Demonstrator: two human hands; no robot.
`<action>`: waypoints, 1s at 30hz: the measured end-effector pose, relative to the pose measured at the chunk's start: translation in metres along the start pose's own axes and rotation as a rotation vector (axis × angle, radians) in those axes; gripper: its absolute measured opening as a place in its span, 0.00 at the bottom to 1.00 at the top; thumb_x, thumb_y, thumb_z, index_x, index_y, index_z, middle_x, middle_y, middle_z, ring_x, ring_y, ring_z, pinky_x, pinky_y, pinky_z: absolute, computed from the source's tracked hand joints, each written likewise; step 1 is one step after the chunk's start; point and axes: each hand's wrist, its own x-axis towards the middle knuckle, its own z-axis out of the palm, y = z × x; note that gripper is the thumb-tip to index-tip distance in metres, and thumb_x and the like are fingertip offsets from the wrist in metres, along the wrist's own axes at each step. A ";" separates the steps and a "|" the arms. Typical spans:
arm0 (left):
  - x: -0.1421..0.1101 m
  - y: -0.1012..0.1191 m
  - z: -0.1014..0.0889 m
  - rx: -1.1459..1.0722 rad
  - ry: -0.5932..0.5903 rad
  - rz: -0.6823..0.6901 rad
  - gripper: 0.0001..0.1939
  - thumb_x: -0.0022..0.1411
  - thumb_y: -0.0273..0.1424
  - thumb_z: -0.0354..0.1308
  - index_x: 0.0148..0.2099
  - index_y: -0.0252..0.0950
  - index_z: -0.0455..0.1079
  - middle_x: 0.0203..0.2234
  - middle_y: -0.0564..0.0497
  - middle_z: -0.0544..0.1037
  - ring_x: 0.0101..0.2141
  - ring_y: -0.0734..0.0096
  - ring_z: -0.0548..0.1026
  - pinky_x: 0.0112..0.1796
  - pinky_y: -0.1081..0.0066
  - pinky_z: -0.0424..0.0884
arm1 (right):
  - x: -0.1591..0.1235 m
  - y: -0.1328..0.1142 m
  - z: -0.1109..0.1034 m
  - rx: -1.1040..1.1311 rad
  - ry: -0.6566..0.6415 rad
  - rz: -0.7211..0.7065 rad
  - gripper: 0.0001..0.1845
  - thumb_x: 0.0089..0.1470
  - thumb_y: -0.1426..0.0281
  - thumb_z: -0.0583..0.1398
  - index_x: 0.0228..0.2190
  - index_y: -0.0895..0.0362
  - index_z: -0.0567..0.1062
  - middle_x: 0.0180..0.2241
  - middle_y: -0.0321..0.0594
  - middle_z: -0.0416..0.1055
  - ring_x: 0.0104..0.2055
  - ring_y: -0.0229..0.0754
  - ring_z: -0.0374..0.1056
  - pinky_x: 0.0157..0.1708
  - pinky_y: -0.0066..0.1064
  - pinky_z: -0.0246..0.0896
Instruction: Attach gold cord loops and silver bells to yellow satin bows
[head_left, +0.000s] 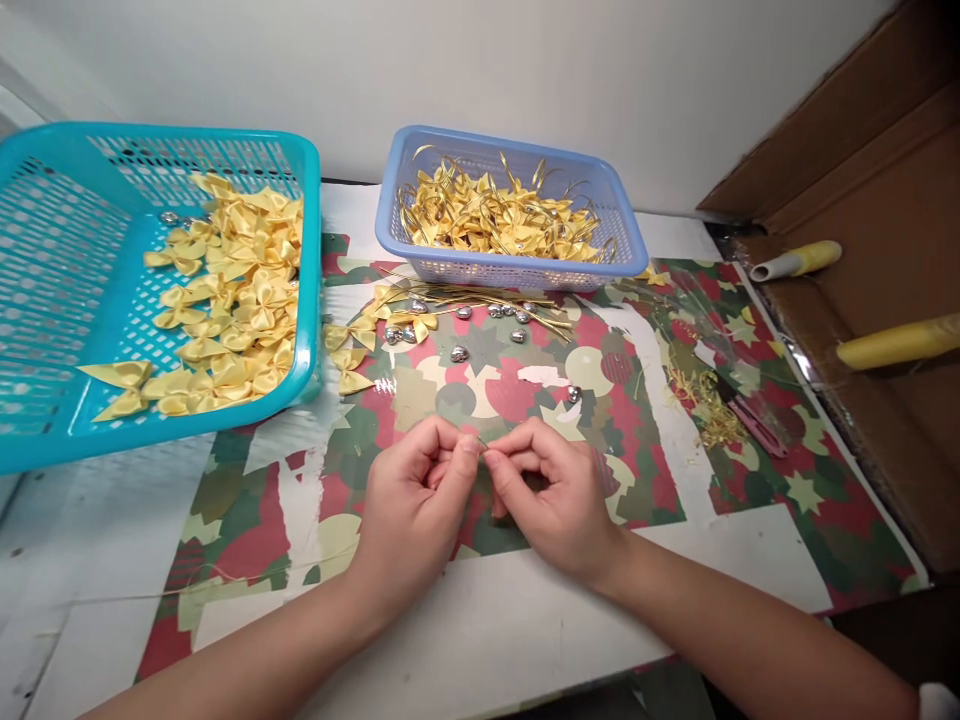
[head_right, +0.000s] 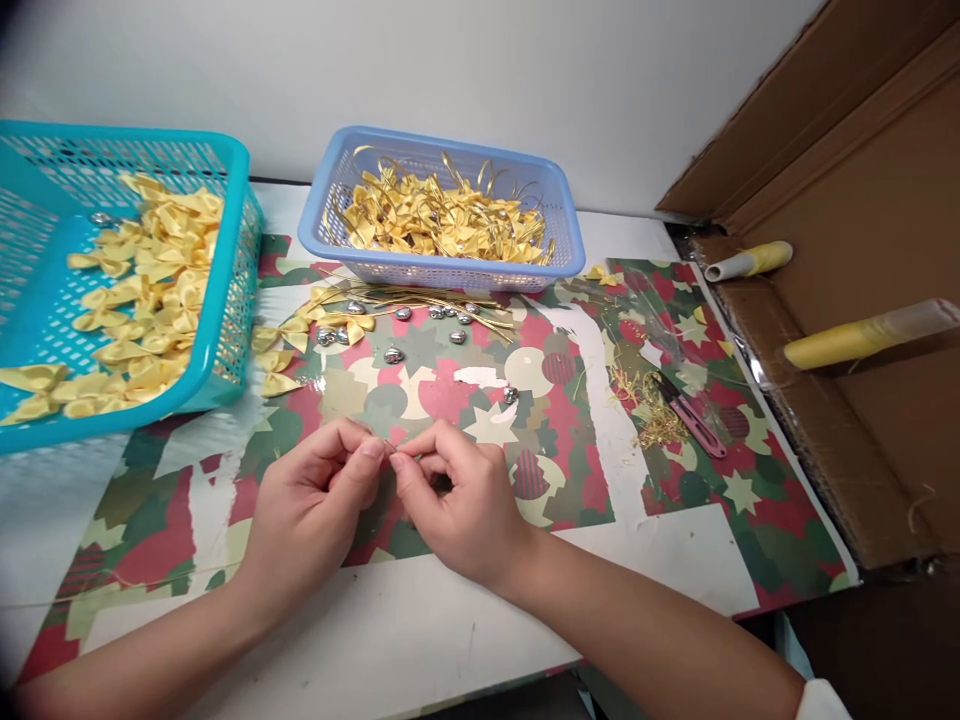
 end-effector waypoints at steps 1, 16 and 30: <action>0.000 0.000 0.000 -0.001 -0.003 0.000 0.15 0.63 0.35 0.53 0.24 0.37 0.59 0.13 0.62 0.55 0.15 0.81 0.54 0.16 0.80 0.53 | 0.000 0.000 0.000 0.006 0.003 -0.006 0.05 0.58 0.71 0.56 0.29 0.55 0.66 0.15 0.30 0.68 0.15 0.32 0.63 0.18 0.24 0.60; -0.002 -0.001 -0.006 0.041 -0.032 -0.012 0.15 0.63 0.38 0.54 0.27 0.36 0.66 0.14 0.60 0.59 0.17 0.79 0.57 0.18 0.79 0.55 | 0.000 0.000 -0.001 0.072 0.028 -0.039 0.06 0.59 0.72 0.56 0.28 0.56 0.65 0.15 0.28 0.65 0.15 0.30 0.62 0.17 0.21 0.59; -0.002 0.001 -0.006 0.064 -0.015 -0.026 0.15 0.63 0.38 0.54 0.26 0.36 0.66 0.14 0.60 0.58 0.16 0.80 0.57 0.18 0.79 0.55 | -0.001 0.000 -0.001 0.058 0.029 -0.047 0.07 0.58 0.73 0.56 0.28 0.55 0.64 0.16 0.28 0.65 0.16 0.31 0.62 0.17 0.22 0.58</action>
